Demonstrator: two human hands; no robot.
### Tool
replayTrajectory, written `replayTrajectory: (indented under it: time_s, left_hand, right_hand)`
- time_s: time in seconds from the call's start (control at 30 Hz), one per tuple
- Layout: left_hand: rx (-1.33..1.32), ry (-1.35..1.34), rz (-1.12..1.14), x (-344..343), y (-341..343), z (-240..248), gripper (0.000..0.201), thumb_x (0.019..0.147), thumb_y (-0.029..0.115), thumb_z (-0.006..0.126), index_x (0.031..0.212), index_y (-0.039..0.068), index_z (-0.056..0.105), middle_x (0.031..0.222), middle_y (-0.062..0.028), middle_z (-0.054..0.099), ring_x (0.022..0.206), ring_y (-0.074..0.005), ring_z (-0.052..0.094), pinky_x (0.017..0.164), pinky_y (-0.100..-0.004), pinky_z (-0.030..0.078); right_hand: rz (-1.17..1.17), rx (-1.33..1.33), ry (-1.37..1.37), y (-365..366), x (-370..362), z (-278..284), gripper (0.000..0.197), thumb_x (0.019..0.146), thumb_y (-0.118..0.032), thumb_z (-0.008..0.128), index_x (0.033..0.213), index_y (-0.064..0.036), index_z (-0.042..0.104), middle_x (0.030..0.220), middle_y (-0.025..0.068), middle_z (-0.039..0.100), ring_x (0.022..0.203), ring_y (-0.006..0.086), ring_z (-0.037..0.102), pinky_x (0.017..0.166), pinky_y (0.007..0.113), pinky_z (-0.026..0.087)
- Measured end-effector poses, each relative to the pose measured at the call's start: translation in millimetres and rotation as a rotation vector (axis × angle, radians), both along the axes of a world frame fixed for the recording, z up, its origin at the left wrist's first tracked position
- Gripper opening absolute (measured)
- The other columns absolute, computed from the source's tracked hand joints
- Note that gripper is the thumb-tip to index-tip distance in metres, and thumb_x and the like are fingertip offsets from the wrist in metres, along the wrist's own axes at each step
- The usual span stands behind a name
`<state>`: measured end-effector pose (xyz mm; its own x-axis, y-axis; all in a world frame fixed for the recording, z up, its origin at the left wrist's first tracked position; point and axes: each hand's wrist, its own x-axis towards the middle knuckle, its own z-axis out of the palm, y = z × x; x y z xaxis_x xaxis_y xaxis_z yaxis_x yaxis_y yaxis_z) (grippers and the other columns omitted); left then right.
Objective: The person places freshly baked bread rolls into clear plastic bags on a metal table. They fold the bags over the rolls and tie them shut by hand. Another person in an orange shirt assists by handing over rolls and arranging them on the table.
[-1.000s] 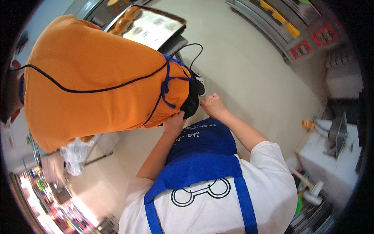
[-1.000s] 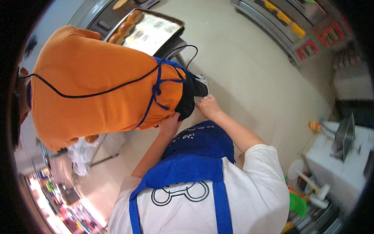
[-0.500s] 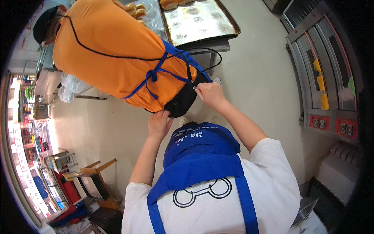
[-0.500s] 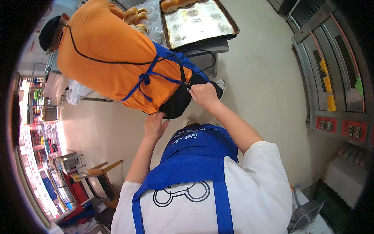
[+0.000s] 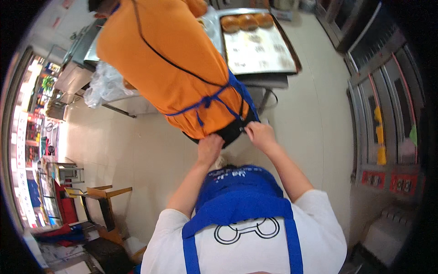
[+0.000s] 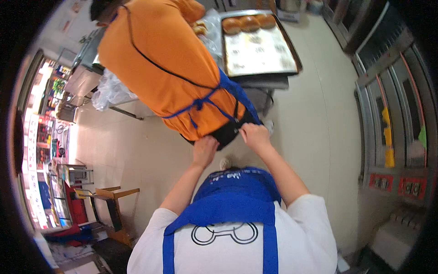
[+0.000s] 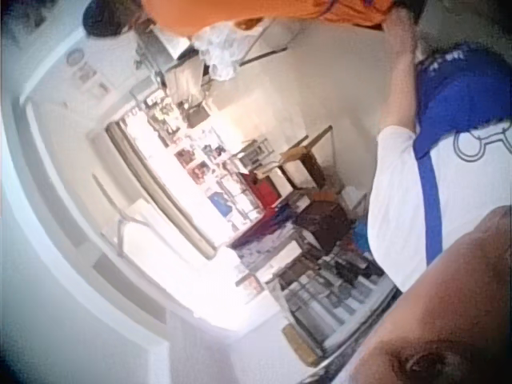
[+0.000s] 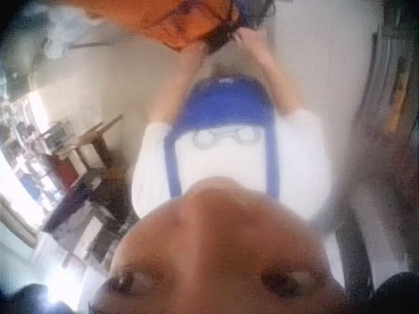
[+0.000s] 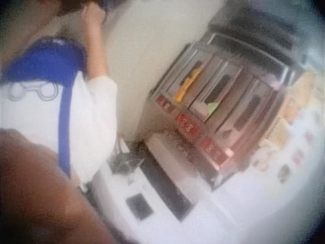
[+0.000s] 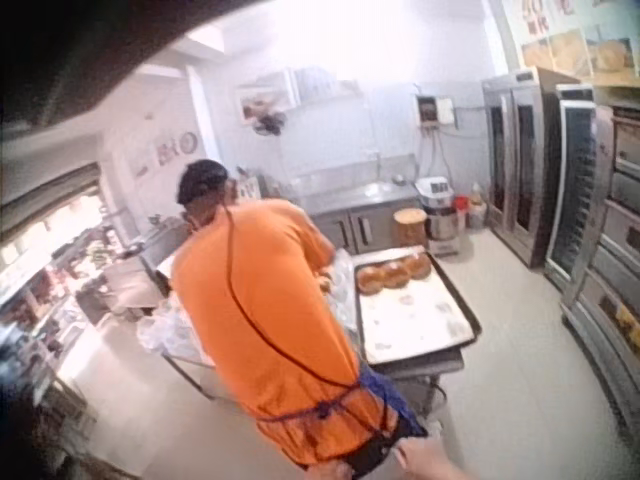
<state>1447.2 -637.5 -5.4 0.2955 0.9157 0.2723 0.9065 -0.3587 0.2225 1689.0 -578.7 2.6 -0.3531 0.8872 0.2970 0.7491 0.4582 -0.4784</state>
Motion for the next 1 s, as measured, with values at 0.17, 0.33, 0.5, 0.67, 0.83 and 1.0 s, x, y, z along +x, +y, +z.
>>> replayTrajectory:
  time_s: [0.17, 0.33, 0.5, 0.67, 0.83, 1.0]
  left_hand:
    - [0.182, -0.256, 0.135, 4, -10, -10, 0.015, 0.082, 0.015, 0.066, 0.086, 0.007, 0.054, 0.074, -0.0130, 0.059, 0.071, -0.0326, 0.060, 0.063, -0.0433, 0.048]
    - [0.036, -0.240, -0.042, -10, 5, 17, 0.019, 0.086, 0.018, 0.063, 0.082, 0.007, 0.048, 0.066, -0.0122, 0.058, 0.059, -0.0316, 0.062, 0.052, -0.0431, 0.049]
    - [0.062, -0.286, -0.147, 4, 9, 105, 0.025, 0.088, 0.024, 0.062, 0.078, 0.008, 0.045, 0.061, -0.0118, 0.056, 0.056, -0.0320, 0.062, 0.050, -0.0446, 0.050]
    - [-0.004, -0.249, -0.231, 6, 18, 169, 0.025, 0.088, 0.026, 0.061, 0.074, 0.007, 0.051, 0.063, -0.0135, 0.060, 0.057, -0.0326, 0.063, 0.051, -0.0446, 0.050]
    - [-0.056, -0.295, -0.243, 25, 33, 144, 0.027, 0.088, 0.029, 0.061, 0.076, 0.007, 0.052, 0.062, -0.0123, 0.062, 0.055, -0.0320, 0.063, 0.049, -0.0439, 0.051]
    - [-0.040, -0.344, -0.203, 11, 30, 125, 0.026, 0.088, 0.030, 0.060, 0.078, 0.007, 0.054, 0.062, -0.0125, 0.062, 0.053, -0.0308, 0.063, 0.047, -0.0421, 0.051]
  right_hand:
    - [0.013, -0.066, 0.155, 11, 10, 114, 0.013, 0.083, -0.023, 0.067, 0.084, -0.0100, 0.068, 0.078, 0.0081, 0.069, 0.070, 0.0278, 0.067, 0.064, 0.039, 0.052]
    - [0.055, 0.152, 0.150, 52, 14, 273, 0.011, 0.085, -0.017, 0.066, 0.084, -0.0064, 0.068, 0.075, 0.0084, 0.067, 0.064, 0.0186, 0.065, 0.061, 0.031, 0.050]
    - [0.117, 0.640, 0.072, 126, -10, 414, 0.022, 0.086, -0.025, 0.067, 0.090, -0.0036, 0.069, 0.076, 0.0076, 0.067, 0.065, 0.0180, 0.063, 0.062, 0.031, 0.050]
    - [-0.074, 0.632, 0.013, 234, -63, 541, 0.082, 0.083, -0.059, 0.062, 0.141, -0.0043, 0.044, 0.136, 0.0190, 0.053, 0.126, 0.0358, 0.050, 0.105, 0.039, 0.040]
    - [-0.207, 0.620, 0.102, 349, -118, 615, 0.086, 0.076, -0.063, 0.065, 0.135, -0.0024, 0.052, 0.131, 0.0229, 0.056, 0.124, 0.0369, 0.052, 0.104, 0.041, 0.041]
    - [-0.008, 0.329, 0.105, 345, -192, 630, 0.075, 0.078, -0.057, 0.064, 0.123, 0.0026, 0.060, 0.129, 0.0285, 0.055, 0.119, 0.0392, 0.054, 0.103, 0.041, 0.041]
